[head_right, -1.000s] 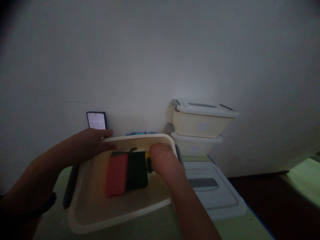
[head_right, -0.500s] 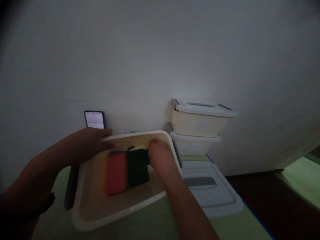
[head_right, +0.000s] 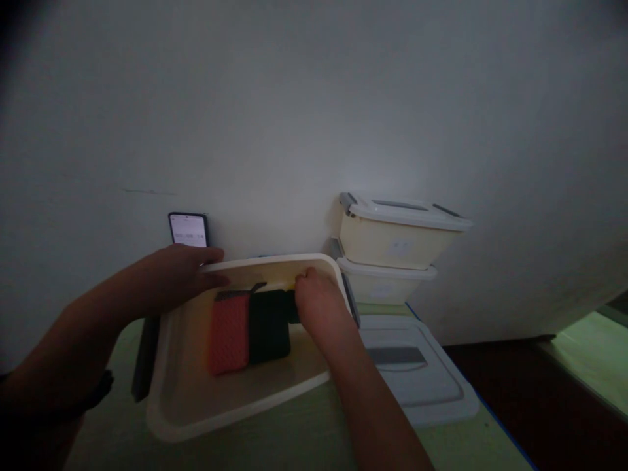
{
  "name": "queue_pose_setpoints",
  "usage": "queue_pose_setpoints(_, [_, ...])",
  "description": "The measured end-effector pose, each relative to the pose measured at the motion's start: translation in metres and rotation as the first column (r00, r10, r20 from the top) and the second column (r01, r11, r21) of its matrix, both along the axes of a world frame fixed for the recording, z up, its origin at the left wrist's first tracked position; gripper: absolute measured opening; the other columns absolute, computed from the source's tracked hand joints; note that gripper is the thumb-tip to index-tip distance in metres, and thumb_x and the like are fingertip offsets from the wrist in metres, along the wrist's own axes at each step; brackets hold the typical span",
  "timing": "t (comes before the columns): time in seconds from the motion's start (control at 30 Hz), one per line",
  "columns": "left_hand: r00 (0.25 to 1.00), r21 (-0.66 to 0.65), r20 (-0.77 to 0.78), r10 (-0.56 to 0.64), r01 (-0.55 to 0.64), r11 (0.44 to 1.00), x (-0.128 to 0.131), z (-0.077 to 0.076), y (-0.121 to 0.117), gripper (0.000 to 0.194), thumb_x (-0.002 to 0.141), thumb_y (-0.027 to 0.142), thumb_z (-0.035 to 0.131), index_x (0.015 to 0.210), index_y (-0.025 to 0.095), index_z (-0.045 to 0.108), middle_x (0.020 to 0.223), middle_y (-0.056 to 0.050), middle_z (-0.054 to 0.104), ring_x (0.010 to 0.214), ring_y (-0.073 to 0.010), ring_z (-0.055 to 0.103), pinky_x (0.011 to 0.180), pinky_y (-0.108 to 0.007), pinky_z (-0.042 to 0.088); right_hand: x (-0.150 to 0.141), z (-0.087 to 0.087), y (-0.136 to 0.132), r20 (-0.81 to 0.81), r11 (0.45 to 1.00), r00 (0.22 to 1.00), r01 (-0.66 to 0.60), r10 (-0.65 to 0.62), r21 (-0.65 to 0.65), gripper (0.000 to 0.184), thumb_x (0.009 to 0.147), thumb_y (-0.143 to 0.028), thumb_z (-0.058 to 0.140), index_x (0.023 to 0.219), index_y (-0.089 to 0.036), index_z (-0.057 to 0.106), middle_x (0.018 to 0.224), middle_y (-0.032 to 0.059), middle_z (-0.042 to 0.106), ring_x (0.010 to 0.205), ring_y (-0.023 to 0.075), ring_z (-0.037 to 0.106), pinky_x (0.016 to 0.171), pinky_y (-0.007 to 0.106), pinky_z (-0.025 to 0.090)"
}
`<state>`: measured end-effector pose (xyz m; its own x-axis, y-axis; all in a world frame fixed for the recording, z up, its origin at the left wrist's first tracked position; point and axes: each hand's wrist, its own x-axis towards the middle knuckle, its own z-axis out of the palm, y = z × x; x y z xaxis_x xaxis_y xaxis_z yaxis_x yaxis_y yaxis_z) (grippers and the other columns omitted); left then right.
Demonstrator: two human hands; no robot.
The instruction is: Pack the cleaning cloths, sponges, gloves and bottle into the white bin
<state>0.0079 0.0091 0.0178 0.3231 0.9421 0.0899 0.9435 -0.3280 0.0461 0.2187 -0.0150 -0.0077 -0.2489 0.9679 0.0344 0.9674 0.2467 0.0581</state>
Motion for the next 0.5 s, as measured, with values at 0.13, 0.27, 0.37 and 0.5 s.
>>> queue_pose_setpoints(0.13, [1.000, 0.003, 0.009, -0.017, 0.017, 1.000, -0.0002, -0.0002, -0.0003, 0.027, 0.077, 0.044, 0.041, 0.077, 0.021, 0.054, 0.071, -0.006, 0.060, 0.066, -0.0212, 0.057, 0.056, -0.028, 0.036, -0.0011, -0.0068, 0.0030, -0.027, 0.999, 0.999, 0.018, -0.019, -0.043, 0.026, 0.082, -0.009, 0.038, 0.097, -0.010, 0.059, 0.103, 0.0150, 0.059, 0.089, 0.0226, 0.060, 0.073, 0.032, 0.043])
queue_pose_setpoints(0.27, [1.000, -0.010, 0.012, -0.005, 0.005, 1.000, -0.0002, 0.0001, -0.0004, 0.028, 0.076, 0.044, 0.042, 0.077, 0.020, 0.055, 0.073, -0.006, 0.061, 0.068, -0.0216, 0.058, 0.057, -0.028, 0.037, -0.0004, -0.0070, 0.0024, -0.069, 0.998, 0.997, -0.030, 0.026, -0.064, 0.038, 0.082, -0.007, 0.036, 0.116, -0.014, 0.049, 0.106, 0.0140, 0.059, 0.095, 0.0216, 0.058, 0.077, 0.033, 0.042])
queue_pose_setpoints(0.37, [1.000, -0.007, 0.005, -0.001, 0.001, 1.000, -0.0002, 0.0002, -0.0001, 0.028, 0.076, 0.045, 0.042, 0.079, 0.021, 0.056, 0.074, -0.006, 0.062, 0.069, -0.0220, 0.058, 0.057, -0.028, 0.037, 0.0015, -0.0022, -0.0011, -0.107, 0.997, 0.992, -0.069, 0.064, -0.040, 0.042, 0.080, -0.003, 0.035, 0.118, -0.014, 0.049, 0.109, 0.0141, 0.059, 0.101, 0.0215, 0.055, 0.082, 0.033, 0.040])
queue_pose_setpoints(0.5, [1.000, 0.008, 0.007, -0.018, 0.018, 1.000, -0.0001, 0.0003, -0.0007, 0.028, 0.076, 0.045, 0.042, 0.078, 0.020, 0.055, 0.071, -0.006, 0.061, 0.065, -0.0218, 0.057, 0.055, -0.029, 0.036, 0.0019, -0.0033, -0.0031, -0.045, 0.996, 0.997, -0.059, 0.056, -0.072, 0.036, 0.078, -0.004, 0.035, 0.104, -0.013, 0.058, 0.113, 0.0141, 0.056, 0.096, 0.0223, 0.057, 0.079, 0.032, 0.041])
